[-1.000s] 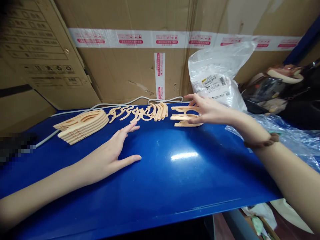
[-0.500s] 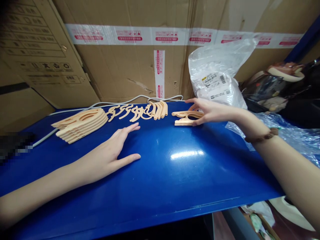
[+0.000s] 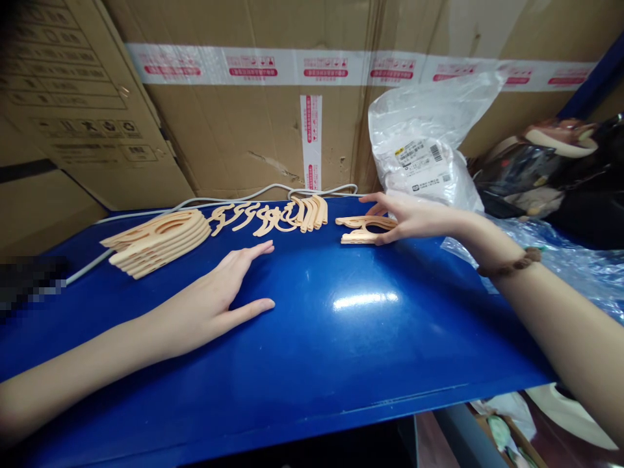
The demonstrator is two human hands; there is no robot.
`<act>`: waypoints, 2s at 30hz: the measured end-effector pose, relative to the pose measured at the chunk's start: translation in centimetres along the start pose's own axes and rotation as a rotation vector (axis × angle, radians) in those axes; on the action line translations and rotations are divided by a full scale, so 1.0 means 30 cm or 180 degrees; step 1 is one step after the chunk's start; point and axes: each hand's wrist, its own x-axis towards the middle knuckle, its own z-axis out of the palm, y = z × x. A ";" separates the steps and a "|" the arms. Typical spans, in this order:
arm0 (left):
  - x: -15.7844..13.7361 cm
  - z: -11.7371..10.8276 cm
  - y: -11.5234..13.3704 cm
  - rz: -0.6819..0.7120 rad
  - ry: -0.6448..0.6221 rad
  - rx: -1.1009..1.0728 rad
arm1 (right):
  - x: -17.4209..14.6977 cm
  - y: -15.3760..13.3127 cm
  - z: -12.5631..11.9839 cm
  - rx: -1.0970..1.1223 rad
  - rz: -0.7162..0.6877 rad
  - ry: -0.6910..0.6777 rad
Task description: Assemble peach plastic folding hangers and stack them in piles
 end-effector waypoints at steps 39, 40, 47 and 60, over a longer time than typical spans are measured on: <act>-0.004 -0.005 0.002 0.0036 -0.0060 0.0055 | 0.007 -0.006 0.019 0.0086 0.0072 0.0004; -0.005 -0.005 0.002 0.0038 -0.0057 0.0051 | 0.007 -0.005 0.019 0.0087 0.0070 0.0012; -0.007 -0.008 0.007 0.0044 -0.0065 0.0027 | 0.003 0.001 0.006 0.0093 0.0185 -0.0204; -0.006 -0.009 0.007 0.0051 -0.0056 0.0017 | -0.010 -0.040 -0.013 -0.0179 0.0258 -0.0240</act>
